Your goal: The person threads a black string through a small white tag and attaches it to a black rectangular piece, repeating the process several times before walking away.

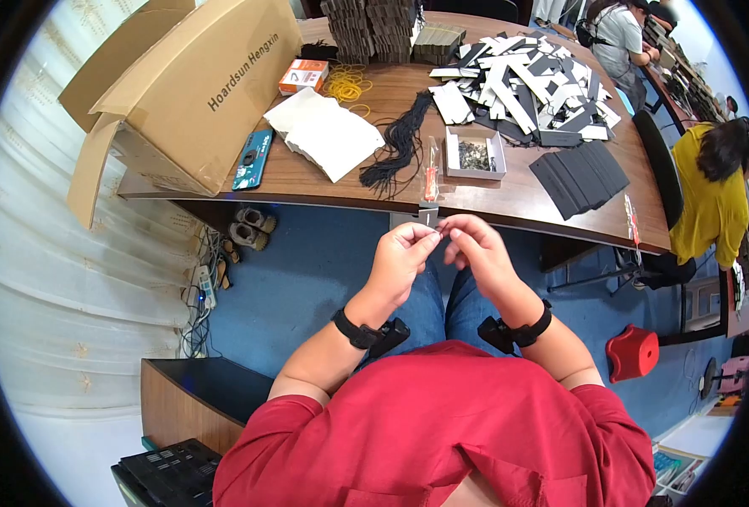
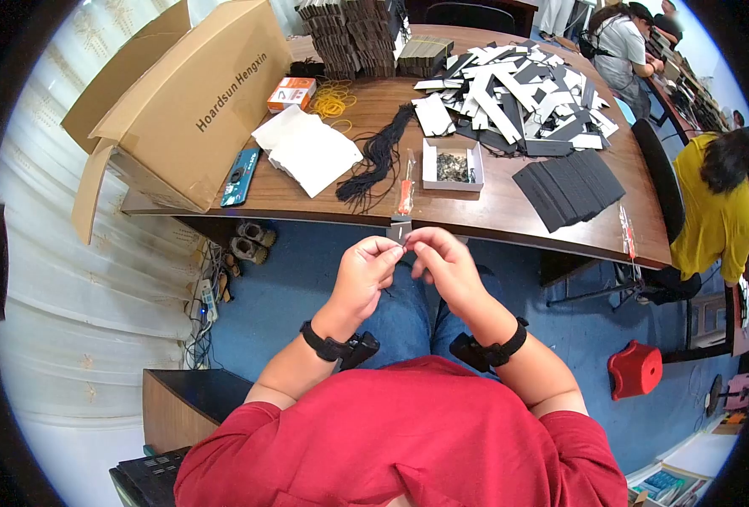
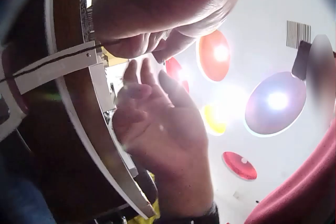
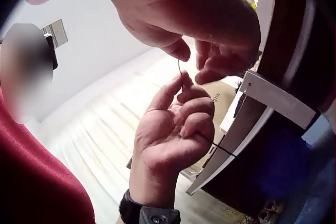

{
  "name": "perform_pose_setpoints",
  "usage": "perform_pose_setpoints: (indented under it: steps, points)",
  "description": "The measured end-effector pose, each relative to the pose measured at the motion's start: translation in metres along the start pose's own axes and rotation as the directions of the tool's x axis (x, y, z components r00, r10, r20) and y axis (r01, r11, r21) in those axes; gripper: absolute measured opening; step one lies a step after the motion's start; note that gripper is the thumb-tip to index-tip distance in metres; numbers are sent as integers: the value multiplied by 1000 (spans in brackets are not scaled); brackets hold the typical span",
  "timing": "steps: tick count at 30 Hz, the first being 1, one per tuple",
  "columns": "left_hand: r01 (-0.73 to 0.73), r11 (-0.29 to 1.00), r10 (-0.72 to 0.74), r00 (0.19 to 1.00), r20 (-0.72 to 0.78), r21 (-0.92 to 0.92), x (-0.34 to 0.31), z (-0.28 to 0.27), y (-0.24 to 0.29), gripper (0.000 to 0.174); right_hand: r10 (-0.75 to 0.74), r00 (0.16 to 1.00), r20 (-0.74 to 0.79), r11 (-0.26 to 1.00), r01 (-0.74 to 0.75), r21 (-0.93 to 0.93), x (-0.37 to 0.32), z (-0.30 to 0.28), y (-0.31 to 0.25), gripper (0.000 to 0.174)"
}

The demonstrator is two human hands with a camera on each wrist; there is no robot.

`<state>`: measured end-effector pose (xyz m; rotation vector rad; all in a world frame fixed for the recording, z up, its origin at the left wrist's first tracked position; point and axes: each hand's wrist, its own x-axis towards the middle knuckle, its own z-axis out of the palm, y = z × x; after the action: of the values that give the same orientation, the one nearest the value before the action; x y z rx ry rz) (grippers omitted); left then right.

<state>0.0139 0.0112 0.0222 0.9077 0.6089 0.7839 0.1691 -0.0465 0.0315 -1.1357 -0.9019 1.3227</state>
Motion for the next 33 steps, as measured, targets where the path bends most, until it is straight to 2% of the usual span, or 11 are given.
perform_pose_setpoints:
  steps: [2,4,7,9,12,16,19,22,25,28,33]
  points:
    - [7,992,-6,1000,10,-124,3,2,5,6,158,974,164,971,-184,152,-2,4,4,38]
    - [-1,979,4,1000,17,-204,6,3,11,6,191,894,406,982,-174,-77,-4,8,6,39]
    - [-45,970,48,999,7,-237,9,-5,25,6,288,904,316,956,-251,-154,-5,6,8,18]
    - [-145,963,130,988,-78,-228,11,-15,36,5,316,926,206,945,-289,-151,-5,7,5,10]
    - [-274,947,243,952,-185,-169,13,-34,53,5,333,910,248,938,-293,-186,-4,-7,7,9]
    - [-365,920,331,918,-218,-139,12,-60,65,6,333,902,274,935,-278,-222,-6,-18,9,8]
    - [-384,915,346,905,-248,-124,9,-68,70,7,310,929,203,938,-264,-225,-9,-20,5,6]
    - [-390,913,350,898,-266,-118,7,-74,71,6,385,914,125,901,-343,-264,-9,-26,-1,7]
    - [-397,913,357,890,-284,-96,5,-74,70,6,338,936,94,895,-289,-341,-10,-31,-1,8]
    - [-409,908,366,879,-306,-89,4,-77,71,6,255,962,103,922,-209,-325,-13,-38,2,8]
    - [-411,906,364,879,-308,-100,2,-80,72,5,295,954,60,891,-252,-377,-17,-47,-5,5]
